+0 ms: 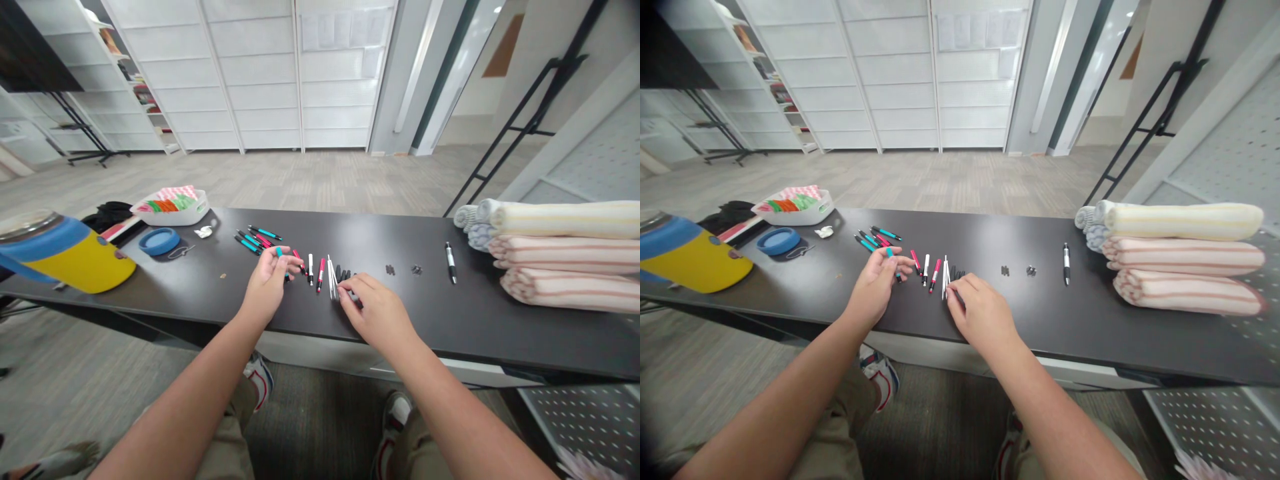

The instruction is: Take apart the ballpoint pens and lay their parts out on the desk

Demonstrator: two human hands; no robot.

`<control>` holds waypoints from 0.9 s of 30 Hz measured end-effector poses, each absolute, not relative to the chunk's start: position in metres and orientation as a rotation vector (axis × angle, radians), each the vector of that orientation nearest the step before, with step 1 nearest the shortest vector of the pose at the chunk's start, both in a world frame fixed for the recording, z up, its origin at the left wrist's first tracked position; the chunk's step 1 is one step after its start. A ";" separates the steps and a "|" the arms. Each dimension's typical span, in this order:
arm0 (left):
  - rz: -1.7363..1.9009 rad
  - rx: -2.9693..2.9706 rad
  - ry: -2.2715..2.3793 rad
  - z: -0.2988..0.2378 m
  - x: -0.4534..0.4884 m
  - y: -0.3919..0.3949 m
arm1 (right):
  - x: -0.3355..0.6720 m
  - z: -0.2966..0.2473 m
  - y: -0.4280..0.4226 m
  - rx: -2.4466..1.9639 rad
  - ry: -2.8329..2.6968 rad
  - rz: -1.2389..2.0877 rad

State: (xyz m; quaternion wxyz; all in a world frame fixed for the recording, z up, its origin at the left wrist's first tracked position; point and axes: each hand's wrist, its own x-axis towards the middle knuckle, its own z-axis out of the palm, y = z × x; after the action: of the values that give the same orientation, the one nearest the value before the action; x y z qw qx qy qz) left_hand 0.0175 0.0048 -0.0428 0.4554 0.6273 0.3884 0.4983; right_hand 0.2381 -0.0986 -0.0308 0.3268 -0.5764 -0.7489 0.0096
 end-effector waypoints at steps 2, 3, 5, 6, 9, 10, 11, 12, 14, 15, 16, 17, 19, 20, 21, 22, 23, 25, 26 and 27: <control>1.257 1.610 1.072 -0.042 0.016 0.005 | 0.238 -0.031 -0.099 -1.509 -1.958 0.027; 1.264 1.663 1.133 -0.040 0.015 0.005 | 0.238 -0.031 -0.099 -1.507 -1.957 0.027; 1.284 1.762 1.253 -0.037 0.013 0.002 | 0.238 -0.031 -0.099 -1.503 -1.959 0.028; 1.297 1.791 1.313 -0.036 0.012 0.001 | 0.238 -0.031 -0.099 -1.501 -1.961 0.029; 1.315 1.716 1.399 -0.038 0.009 0.002 | 0.239 -0.032 -0.099 -1.505 -1.963 0.033; 1.299 1.673 1.397 -0.039 0.009 0.003 | 0.239 -0.032 -0.099 -1.507 -1.964 0.034; 1.274 1.645 1.395 -0.040 0.009 0.005 | 0.239 -0.033 -0.099 -1.508 -1.968 0.034; 1.244 1.639 1.403 -0.041 0.010 0.006 | 0.239 -0.033 -0.098 -1.508 -1.973 0.033; 1.179 1.697 1.456 -0.041 0.012 0.008 | 0.238 -0.033 -0.098 -1.507 -1.983 0.022; 1.152 1.741 1.489 -0.040 0.013 0.008 | 0.238 -0.034 -0.097 -1.508 -1.988 0.016; 1.130 1.784 1.515 -0.040 0.015 0.008 | 0.238 -0.034 -0.097 -1.508 -1.993 0.010; 1.115 1.827 1.532 -0.039 0.016 0.008 | 0.237 -0.034 -0.097 -1.512 -1.996 0.004; 1.096 1.899 1.549 -0.038 0.018 0.006 | 0.237 -0.033 -0.098 -1.516 -2.008 0.002; 1.095 1.922 1.552 -0.038 0.018 0.005 | 0.236 -0.033 -0.098 -1.518 -2.013 0.002; 1.095 1.938 1.550 -0.038 0.018 0.005 | 0.236 -0.033 -0.098 -1.520 -2.018 0.002; 1.095 1.951 1.545 -0.037 0.018 0.004 | 0.236 -0.033 -0.098 -1.523 -2.022 0.002; 1.092 1.969 1.538 -0.037 0.017 0.003 | 0.236 -0.033 -0.099 -1.526 -2.025 0.000; 1.081 2.035 1.505 -0.036 0.017 0.002 | 0.236 -0.033 -0.099 -1.530 -2.025 -0.005; 1.072 2.088 1.474 -0.036 0.017 0.002 | 0.236 -0.033 -0.099 -1.530 -2.025 -0.006; 1.061 2.150 1.440 -0.035 0.017 0.002 | 0.236 -0.033 -0.098 -1.527 -2.025 -0.006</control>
State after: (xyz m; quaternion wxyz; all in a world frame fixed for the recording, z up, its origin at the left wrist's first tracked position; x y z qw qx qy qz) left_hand 0.0171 0.0023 -0.0354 0.1718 0.7573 0.5072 0.3737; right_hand 0.2362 -0.0983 -0.0334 0.2979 -0.5748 -0.7621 -0.0024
